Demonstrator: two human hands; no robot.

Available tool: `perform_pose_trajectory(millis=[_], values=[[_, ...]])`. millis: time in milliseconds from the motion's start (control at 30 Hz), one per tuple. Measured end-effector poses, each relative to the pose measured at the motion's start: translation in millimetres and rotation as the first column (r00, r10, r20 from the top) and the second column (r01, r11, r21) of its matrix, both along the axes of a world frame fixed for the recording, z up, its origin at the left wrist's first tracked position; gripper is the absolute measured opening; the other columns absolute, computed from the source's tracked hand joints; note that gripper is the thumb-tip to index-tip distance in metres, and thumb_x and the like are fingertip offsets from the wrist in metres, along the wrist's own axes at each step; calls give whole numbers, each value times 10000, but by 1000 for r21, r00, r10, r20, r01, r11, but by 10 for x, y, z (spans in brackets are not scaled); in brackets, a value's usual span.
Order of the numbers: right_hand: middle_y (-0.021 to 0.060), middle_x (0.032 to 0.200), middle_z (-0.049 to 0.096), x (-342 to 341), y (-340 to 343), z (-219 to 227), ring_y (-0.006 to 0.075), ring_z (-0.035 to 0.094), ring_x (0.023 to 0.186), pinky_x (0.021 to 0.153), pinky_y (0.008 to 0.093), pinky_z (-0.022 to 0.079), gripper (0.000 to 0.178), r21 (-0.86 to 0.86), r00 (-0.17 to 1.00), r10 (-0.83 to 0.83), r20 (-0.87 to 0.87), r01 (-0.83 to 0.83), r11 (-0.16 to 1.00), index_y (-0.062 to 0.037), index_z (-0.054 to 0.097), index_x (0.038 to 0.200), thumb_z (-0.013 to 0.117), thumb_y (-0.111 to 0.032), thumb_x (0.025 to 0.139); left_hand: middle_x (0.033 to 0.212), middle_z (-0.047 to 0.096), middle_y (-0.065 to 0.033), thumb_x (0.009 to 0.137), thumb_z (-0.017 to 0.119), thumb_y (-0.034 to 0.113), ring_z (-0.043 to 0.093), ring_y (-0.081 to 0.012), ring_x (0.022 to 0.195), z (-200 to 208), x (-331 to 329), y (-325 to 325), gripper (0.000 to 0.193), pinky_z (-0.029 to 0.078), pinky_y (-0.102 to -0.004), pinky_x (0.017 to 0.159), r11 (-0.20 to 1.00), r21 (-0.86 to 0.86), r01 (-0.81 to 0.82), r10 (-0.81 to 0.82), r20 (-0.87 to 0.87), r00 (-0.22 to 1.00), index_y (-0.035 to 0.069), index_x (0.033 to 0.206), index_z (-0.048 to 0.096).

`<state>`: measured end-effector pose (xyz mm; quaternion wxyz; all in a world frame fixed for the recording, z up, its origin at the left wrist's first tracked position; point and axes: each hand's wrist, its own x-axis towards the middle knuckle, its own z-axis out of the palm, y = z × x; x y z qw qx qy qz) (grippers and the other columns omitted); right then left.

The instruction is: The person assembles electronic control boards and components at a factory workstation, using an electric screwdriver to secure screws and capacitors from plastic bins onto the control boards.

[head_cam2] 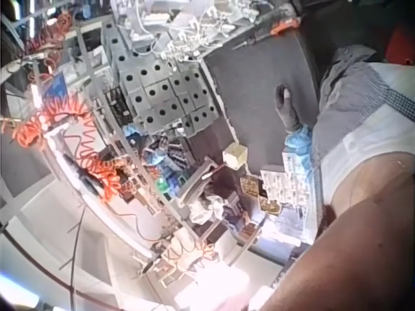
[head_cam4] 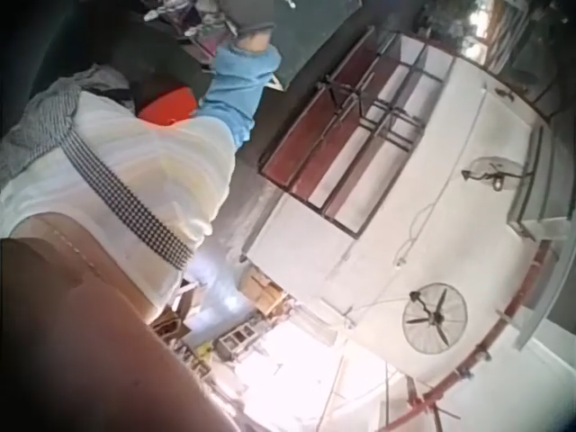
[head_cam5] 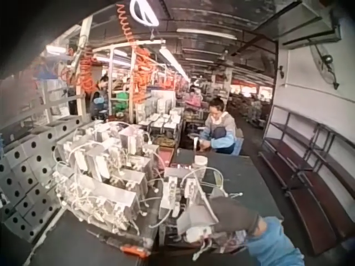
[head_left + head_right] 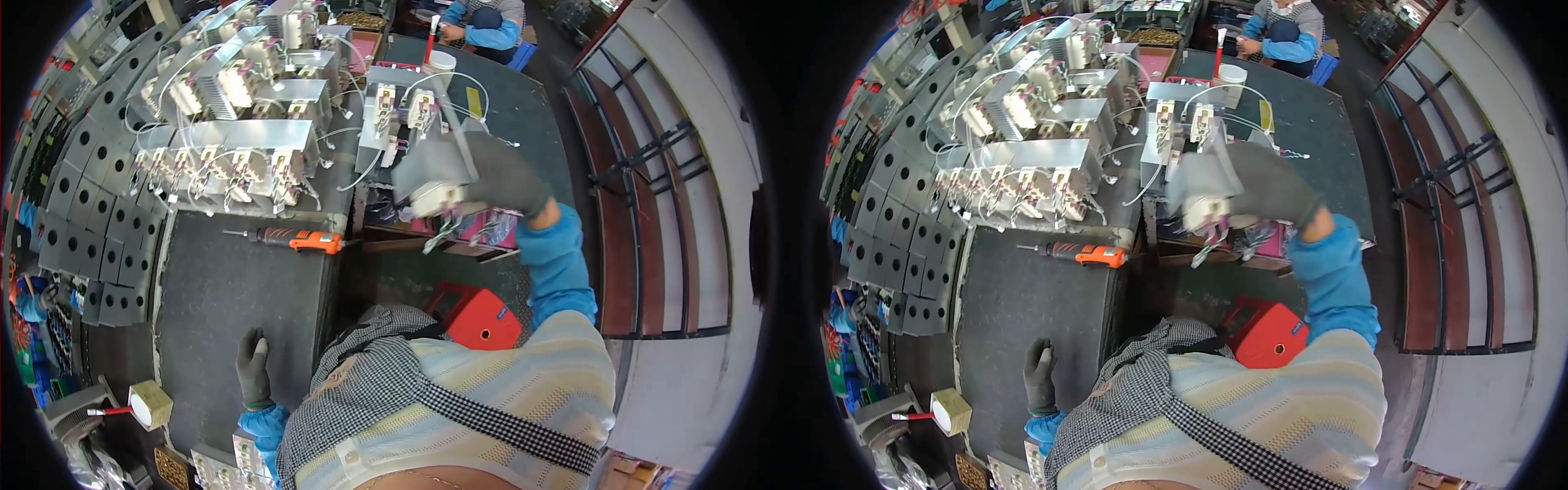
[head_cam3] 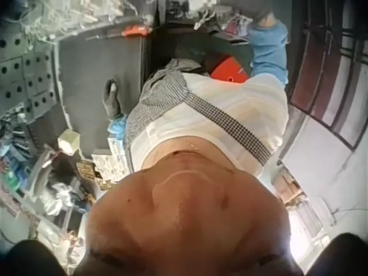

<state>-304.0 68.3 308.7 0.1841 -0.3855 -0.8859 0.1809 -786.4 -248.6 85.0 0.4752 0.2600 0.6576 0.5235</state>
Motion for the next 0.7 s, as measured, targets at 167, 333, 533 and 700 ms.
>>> perform_pose_trajectory(millis=[167,333,533,700], values=[[195,1350,641,1026,617,-64,354,611,1262,1105,430,454,812,41,968,-249,16,248,968,-16,580,1427,878,-286,722,1353,657,-143,1002,678,144,613,-224,1242,-34,213,537,496,471,-337,1083,990,-74,118,-120,-25,992,-59,1440,563],[219,1318,652,1198,1433,-317,376,620,1233,1073,428,474,827,-18,946,-294,133,299,954,-28,577,1426,846,-217,667,1338,663,-132,997,687,151,618,-220,1228,-25,383,833,488,481,-342,1071,986,-42,161,-164,-94,982,-54,1426,578],[255,1290,663,1039,2038,-460,428,629,1191,1019,468,500,868,-131,932,-259,253,298,945,-61,565,1444,864,-262,655,1307,675,-127,994,687,142,628,-218,1206,-131,406,705,467,484,-345,1068,992,-105,75,-88,-122,989,-42,1413,593],[244,1402,614,1045,2150,-498,413,585,1296,1113,449,455,989,-147,944,-189,270,235,961,-132,448,1577,844,-263,681,1287,687,-125,996,685,168,632,-211,1190,-195,564,591,455,487,-331,1046,987,-154,-43,20,-147,989,-48,1389,609]])
